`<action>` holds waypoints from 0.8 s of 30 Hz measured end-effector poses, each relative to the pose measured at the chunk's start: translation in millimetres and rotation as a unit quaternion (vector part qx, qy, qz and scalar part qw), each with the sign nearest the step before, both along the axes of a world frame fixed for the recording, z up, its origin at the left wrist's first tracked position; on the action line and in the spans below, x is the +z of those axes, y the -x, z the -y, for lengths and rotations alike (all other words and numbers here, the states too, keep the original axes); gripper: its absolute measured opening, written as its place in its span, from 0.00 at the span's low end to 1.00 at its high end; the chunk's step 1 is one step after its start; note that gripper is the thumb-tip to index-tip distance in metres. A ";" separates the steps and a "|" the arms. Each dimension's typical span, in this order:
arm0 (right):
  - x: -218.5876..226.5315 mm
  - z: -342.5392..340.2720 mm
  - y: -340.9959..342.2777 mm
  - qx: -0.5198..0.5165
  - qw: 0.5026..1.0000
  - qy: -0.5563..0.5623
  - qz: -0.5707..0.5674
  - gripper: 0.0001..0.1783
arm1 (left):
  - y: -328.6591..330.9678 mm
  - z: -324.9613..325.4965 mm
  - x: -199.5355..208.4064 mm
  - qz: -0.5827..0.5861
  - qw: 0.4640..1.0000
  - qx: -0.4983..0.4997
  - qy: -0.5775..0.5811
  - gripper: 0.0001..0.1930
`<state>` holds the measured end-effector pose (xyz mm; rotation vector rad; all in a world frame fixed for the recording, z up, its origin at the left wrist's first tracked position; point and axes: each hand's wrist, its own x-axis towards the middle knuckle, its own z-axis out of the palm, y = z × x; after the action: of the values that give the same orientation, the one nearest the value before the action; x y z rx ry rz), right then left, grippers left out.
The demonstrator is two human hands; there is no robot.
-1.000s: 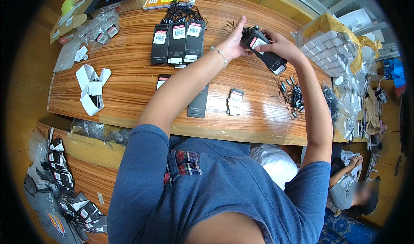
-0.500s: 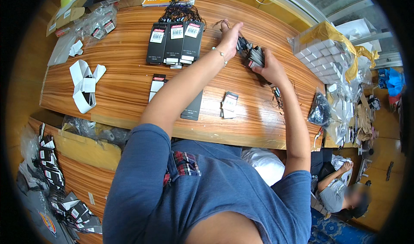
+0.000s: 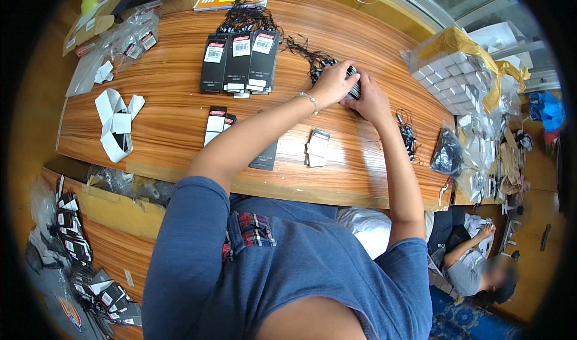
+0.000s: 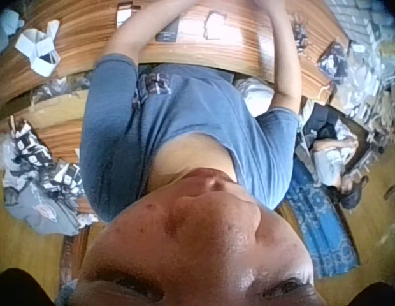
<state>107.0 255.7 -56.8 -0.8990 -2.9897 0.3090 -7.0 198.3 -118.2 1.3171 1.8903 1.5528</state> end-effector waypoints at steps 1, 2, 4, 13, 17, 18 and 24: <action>2.7 1.9 -0.5 -0.001 1.000 -0.009 0.006 0.45 | -1.3 -1.4 -1.5 -0.020 1.000 0.017 0.001 0.19; -2.9 -0.8 -3.8 0.001 1.000 -0.022 -0.020 0.44 | -5.1 -1.9 -3.4 -0.037 0.999 0.030 0.003 0.19; -18.7 -8.8 -9.5 0.008 0.996 -0.047 -0.071 0.42 | -10.0 -5.6 -5.1 -0.042 0.998 0.044 0.012 0.19; -17.5 -14.9 -14.2 0.011 0.992 0.019 -0.120 0.38 | -12.0 -13.7 -11.5 -0.055 0.994 0.085 -0.033 0.18; -22.0 -4.9 -19.6 -0.030 0.987 -0.024 -0.157 0.36 | -14.0 -11.8 -6.9 -0.038 0.997 0.067 -0.001 0.17; -23.3 0.0 -18.2 -0.051 0.985 -0.033 -0.163 0.36 | -15.8 -10.4 -4.6 -0.027 0.998 0.064 0.005 0.17; -30.0 5.5 -17.4 -0.051 0.975 -0.055 -0.210 0.38 | -14.2 -8.9 -14.7 -0.042 0.997 0.056 -0.034 0.19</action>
<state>124.5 250.2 -86.8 -0.8480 -2.5379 0.2864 7.2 207.2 -132.9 1.3460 2.0109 1.6551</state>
